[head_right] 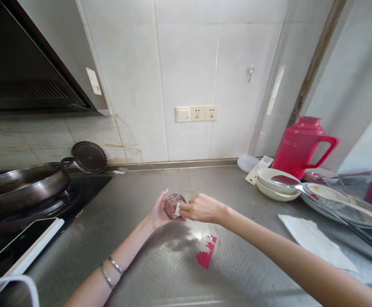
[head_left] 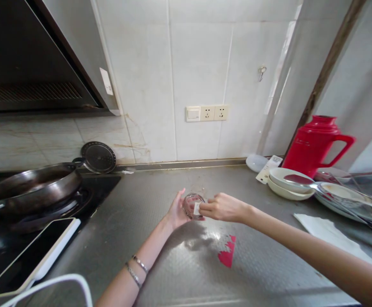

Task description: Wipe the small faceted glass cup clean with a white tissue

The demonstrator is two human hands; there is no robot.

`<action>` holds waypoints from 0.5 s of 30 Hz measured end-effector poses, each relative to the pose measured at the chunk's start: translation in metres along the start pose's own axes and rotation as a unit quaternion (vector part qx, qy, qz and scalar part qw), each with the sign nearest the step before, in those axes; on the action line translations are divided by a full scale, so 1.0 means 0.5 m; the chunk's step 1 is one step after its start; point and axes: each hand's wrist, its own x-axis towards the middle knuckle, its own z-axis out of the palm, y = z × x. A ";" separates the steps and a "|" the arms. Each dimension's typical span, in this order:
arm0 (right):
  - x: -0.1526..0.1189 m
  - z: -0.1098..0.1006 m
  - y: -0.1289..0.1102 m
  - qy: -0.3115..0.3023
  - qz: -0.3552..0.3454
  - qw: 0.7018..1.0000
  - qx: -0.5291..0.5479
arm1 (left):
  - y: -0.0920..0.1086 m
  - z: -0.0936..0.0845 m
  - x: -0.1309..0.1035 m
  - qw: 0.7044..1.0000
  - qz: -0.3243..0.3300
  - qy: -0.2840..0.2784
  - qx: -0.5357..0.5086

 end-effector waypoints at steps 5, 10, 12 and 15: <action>0.011 0.012 0.024 0.000 -0.007 1.000 -0.019 | -0.011 0.001 0.011 0.997 0.038 0.070 0.008; 0.028 0.036 0.007 -0.016 0.094 0.994 0.046 | -0.012 0.005 0.019 0.981 0.136 0.135 0.000; 0.044 0.046 -0.019 -0.011 0.158 0.982 0.101 | -0.009 0.002 0.020 0.977 0.153 0.146 -0.006; 0.079 0.064 -0.065 0.025 0.252 0.949 0.187 | -0.006 -0.007 0.021 0.972 0.188 0.138 -0.014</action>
